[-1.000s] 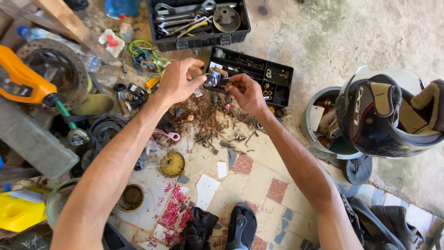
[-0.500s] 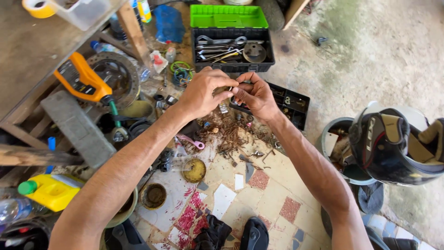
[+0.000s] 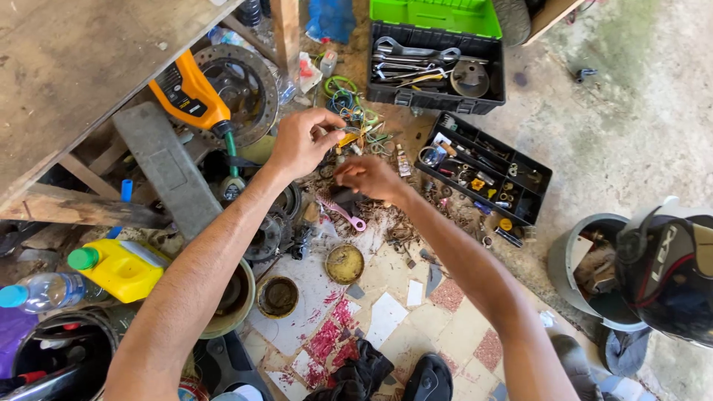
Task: The recorder is assembling or repairing small mechanical and electrical components for a vehicle.
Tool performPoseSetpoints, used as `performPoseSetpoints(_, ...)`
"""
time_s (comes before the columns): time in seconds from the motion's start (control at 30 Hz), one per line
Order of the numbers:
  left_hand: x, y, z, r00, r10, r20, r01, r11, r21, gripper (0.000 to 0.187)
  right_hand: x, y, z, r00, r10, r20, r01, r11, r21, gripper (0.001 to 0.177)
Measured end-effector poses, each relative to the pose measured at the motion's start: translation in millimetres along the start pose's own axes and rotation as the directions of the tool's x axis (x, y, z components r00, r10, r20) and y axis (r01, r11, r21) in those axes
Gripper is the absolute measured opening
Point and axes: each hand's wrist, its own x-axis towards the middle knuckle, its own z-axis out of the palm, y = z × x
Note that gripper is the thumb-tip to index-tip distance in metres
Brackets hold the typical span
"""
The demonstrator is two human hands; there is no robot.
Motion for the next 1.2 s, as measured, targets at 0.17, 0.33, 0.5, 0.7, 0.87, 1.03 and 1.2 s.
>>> performPoseSetpoints(0.17, -23.8, -49.5, 3.1, 0.993, -0.115, -0.026, 0.114, 0.993, -0.035, 0.014, 32.7, 66.0, 57.8, 0.986, 0.062, 0.152, -0.021, 0.966, -0.258, 0.026)
performPoseSetpoints(0.33, -45.3, -77.6, 5.8, 0.952, -0.305, -0.019, 0.3, 0.946, -0.12, 0.019, 34.2, 95.8, 82.8, 0.964, 0.22, 0.147, -0.059, 0.721, -0.69, 0.029)
performPoseSetpoints(0.5, -48.2, -78.8, 7.5, 0.947, -0.321, -0.009, 0.318, 0.942, -0.107, 0.023, 24.1, 97.6, 93.7, 0.989, 0.15, -0.011, -0.089, 0.522, -0.848, 0.04)
performPoseSetpoints(0.7, -45.8, -87.9, 30.2, 0.951, -0.303, 0.064, 0.303, 0.87, -0.389, 0.02, 15.5, 115.5, 90.8, 0.995, 0.003, -0.103, -0.086, 0.567, -0.819, 0.029)
performPoseSetpoints(0.87, -40.3, -70.2, 38.4, 0.956, -0.262, 0.13, 0.293, 0.844, -0.449, 0.023, -7.4, 143.2, 65.3, 0.955, -0.076, -0.287, -0.061, 0.895, -0.441, 0.042)
performPoseSetpoints(1.03, -19.7, -52.6, 58.2, 0.985, -0.137, 0.109, 0.173, 0.84, -0.514, 0.021, -56.5, 68.7, -2.7, 0.95, 0.082, -0.303, 0.019, 0.948, 0.317, 0.045)
performPoseSetpoints(1.2, 10.5, -17.0, 85.0, 0.994, -0.1, 0.049, 0.111, 0.844, -0.524, 0.018, -96.1, 15.8, -73.4, 0.932, -0.094, -0.351, 0.305, 0.728, 0.614, 0.033)
